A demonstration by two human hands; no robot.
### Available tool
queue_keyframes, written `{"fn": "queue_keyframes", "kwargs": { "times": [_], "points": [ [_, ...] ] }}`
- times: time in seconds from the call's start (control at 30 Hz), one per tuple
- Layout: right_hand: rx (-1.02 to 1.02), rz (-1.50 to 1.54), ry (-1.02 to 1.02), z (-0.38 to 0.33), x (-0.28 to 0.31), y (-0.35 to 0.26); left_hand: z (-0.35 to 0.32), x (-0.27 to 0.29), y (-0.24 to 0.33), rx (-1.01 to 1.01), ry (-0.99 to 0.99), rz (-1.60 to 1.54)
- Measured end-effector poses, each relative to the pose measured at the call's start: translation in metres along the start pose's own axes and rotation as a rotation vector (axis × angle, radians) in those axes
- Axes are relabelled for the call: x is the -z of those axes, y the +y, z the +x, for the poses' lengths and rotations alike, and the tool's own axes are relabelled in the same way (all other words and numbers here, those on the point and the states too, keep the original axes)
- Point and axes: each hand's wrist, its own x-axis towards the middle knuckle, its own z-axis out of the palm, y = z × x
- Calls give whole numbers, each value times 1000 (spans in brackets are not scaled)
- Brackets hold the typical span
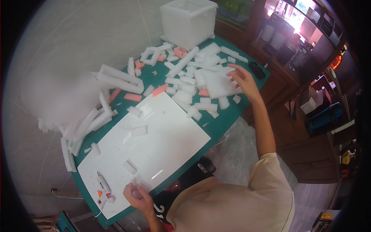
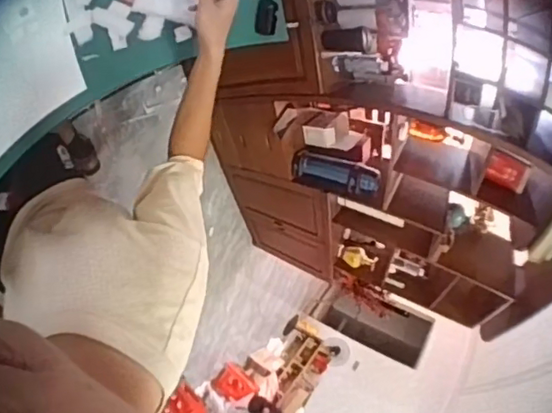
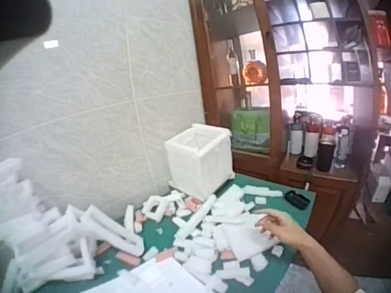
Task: The person fits foam pieces together by hand, selects foam scraps from a pile on the table, and applies glue to a foam piece using a hot glue gun.
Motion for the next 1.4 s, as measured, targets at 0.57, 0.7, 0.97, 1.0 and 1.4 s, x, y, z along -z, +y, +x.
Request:
{"fn": "queue_keyframes", "kwargs": {
  "times": [0.57, 0.7, 0.97, 1.0, 1.4],
  "points": [
    [557, -1038, -396, 115, -169, 11, 0, -3, 0, 11, 26, 15],
    [648, -1132, -251, 112, -158, 11, 0, -2, 1, -3, 4, 9],
    [462, -1180, -135, 124, -106, -9, 2, 0, 2, -34, -16, 13],
    [456, -1183, -131, 129, -96, -2, 2, -1, 2, -35, -11, 18],
    [48, -665, 194, 121, 36, 81, 2, -1, 1, -7, -11, 27]
  ]
}}
